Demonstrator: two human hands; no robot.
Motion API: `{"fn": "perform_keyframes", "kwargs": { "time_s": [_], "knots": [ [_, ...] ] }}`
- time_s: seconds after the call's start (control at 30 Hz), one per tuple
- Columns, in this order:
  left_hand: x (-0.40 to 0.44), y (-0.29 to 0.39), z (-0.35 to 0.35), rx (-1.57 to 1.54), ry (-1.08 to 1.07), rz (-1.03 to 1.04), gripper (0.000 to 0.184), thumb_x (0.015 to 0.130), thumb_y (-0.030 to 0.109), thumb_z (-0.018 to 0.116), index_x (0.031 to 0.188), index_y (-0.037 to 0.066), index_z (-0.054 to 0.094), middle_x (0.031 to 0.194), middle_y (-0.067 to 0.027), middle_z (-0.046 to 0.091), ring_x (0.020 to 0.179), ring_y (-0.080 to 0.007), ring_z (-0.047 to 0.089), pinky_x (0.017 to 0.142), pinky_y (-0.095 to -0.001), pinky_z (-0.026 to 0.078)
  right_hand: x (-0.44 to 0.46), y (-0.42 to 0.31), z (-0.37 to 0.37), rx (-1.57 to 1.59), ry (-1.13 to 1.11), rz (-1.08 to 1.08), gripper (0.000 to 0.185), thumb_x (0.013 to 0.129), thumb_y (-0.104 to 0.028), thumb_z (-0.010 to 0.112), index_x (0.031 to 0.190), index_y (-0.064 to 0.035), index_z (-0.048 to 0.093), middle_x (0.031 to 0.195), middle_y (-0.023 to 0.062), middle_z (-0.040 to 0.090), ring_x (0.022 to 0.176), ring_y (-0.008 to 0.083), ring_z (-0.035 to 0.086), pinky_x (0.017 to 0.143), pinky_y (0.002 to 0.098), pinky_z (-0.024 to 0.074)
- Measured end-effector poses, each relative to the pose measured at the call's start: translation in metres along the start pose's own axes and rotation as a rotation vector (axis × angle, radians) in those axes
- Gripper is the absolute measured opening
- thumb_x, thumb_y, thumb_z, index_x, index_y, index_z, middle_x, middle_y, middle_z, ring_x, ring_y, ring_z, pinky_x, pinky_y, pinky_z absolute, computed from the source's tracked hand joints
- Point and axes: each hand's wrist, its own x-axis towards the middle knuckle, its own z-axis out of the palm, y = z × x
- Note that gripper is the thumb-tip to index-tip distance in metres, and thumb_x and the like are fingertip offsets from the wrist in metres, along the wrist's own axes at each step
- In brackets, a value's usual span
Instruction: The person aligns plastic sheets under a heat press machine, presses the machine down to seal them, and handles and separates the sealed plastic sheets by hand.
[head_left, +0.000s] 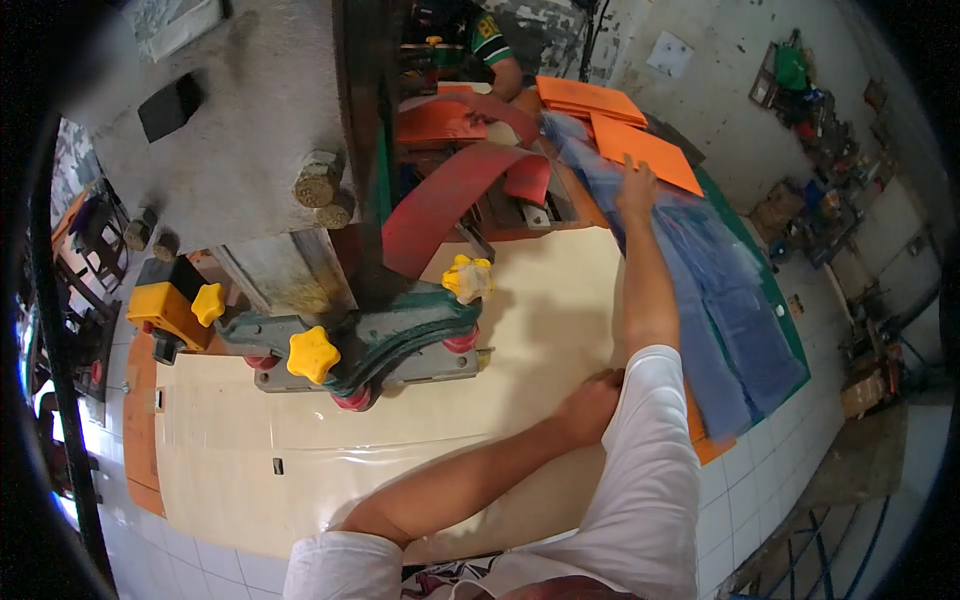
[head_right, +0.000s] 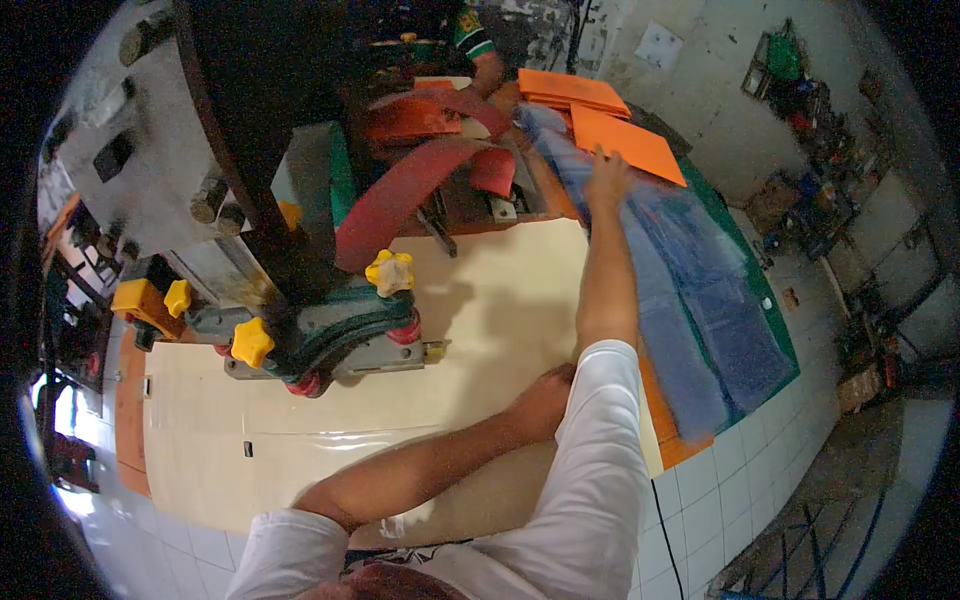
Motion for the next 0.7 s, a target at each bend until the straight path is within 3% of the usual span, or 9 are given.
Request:
{"fn": "perform_keyframes", "kwargs": {
  "time_s": [0.03,0.1,0.13,0.2,0.33,0.4,0.53,0.6,0.7],
  "knots": [
    [0.001,-0.002,0.004,-0.019,0.012,0.009,0.029,0.074,0.008,0.061,0.101,-0.003,0.062,0.107,-0.0246,0.059,0.101,-0.0387,0.056,0.093,-0.0435,0.046,0.004,-0.009,-0.005,0.001,0.0,-0.001,0.047,0.078,-0.026,0.062,0.122,-0.0075,0.062,0.133,0.0196,0.055,0.125,0.0365,0.051,0.101,0.0505,0.042],
    [0.0,-0.006,0.007,-0.038,0.026,0.015,0.029,0.074,0.008,0.061,0.101,-0.003,0.062,0.105,-0.0248,0.059,0.1,-0.0391,0.056,0.093,-0.0436,0.046,0.015,-0.024,-0.008,0.215,-0.502,-0.254,0.051,0.077,-0.028,0.062,0.125,-0.0122,0.061,0.133,0.0196,0.054,0.125,0.0358,0.051,0.102,0.0485,0.042],
    [-0.001,-0.007,0.007,-0.049,0.038,0.05,0.03,0.075,0.01,0.062,0.102,-0.003,0.062,0.105,-0.0251,0.06,0.1,-0.0394,0.056,0.093,-0.0437,0.046,0.018,-0.029,-0.002,0.217,-0.502,-0.256,0.051,0.077,-0.028,0.062,0.125,-0.0122,0.061,0.133,0.0196,0.054,0.125,0.0358,0.051,0.102,0.0485,0.042],
    [-0.002,-0.008,0.009,-0.055,0.05,0.084,0.032,0.075,0.012,0.063,0.103,-0.002,0.062,0.105,-0.0253,0.06,0.1,-0.0396,0.057,0.093,-0.0439,0.046,0.02,-0.04,0.008,0.348,-0.713,0.028,0.049,0.08,-0.033,0.059,0.125,-0.0146,0.062,0.13,0.02,0.057,0.122,0.0342,0.053,0.102,0.0465,0.0428],
    [-0.003,-0.006,0.003,-0.155,0.08,0.039,0.036,0.076,0.019,0.066,0.106,-0.001,0.062,0.108,-0.0247,0.061,0.101,-0.0403,0.057,0.093,-0.0447,0.046,0.015,-0.036,0.038,0.211,-0.523,-0.116,0.046,0.082,-0.036,0.056,0.12,-0.0103,0.064,0.123,0.0233,0.06,0.117,0.0367,0.056,0.099,0.0463,0.0437],
    [-0.002,-0.003,-0.001,-0.191,0.05,-0.013,0.038,0.076,0.021,0.067,0.107,-0.001,0.062,0.11,-0.0244,0.061,0.101,-0.0404,0.057,0.093,-0.0451,0.046,0.026,-0.026,0.07,0.504,-0.346,0.214,0.041,0.085,-0.032,0.053,0.115,-0.0075,0.066,0.116,0.0251,0.063,0.11,0.0403,0.059,0.096,0.0481,0.0451],
    [-0.001,-0.003,0.003,-0.123,0.052,-0.018,0.036,0.076,0.021,0.066,0.105,-0.001,0.062,0.106,-0.0243,0.062,0.099,-0.0409,0.057,0.092,-0.0456,0.046,0.037,-0.016,0.061,0.566,-0.157,0.356,0.038,0.088,-0.031,0.05,0.108,-0.0057,0.068,0.113,0.026,0.063,0.107,0.0418,0.06,0.093,0.0491,0.0463],
    [0.0,-0.002,0.006,-0.118,0.074,0.004,0.036,0.076,0.021,0.066,0.105,-0.001,0.062,0.105,-0.0243,0.062,0.098,-0.0407,0.058,0.091,-0.0456,0.047,0.041,-0.014,0.051,0.674,-0.031,0.632,0.039,0.089,-0.031,0.047,0.102,-0.0024,0.069,0.105,0.025,0.066,0.101,0.0401,0.062,0.089,0.0474,0.0471],
    [0.001,-0.007,0.01,-0.108,0.087,-0.009,0.035,0.075,0.021,0.066,0.102,-0.001,0.062,0.102,-0.024,0.062,0.095,-0.0398,0.058,0.09,-0.0453,0.047,0.046,-0.014,0.038,0.687,-0.021,0.868,0.04,0.091,-0.03,0.044,0.107,-0.0033,0.068,0.112,0.0248,0.064,0.106,0.0408,0.061,0.092,0.0483,0.0459]
  ]
}}
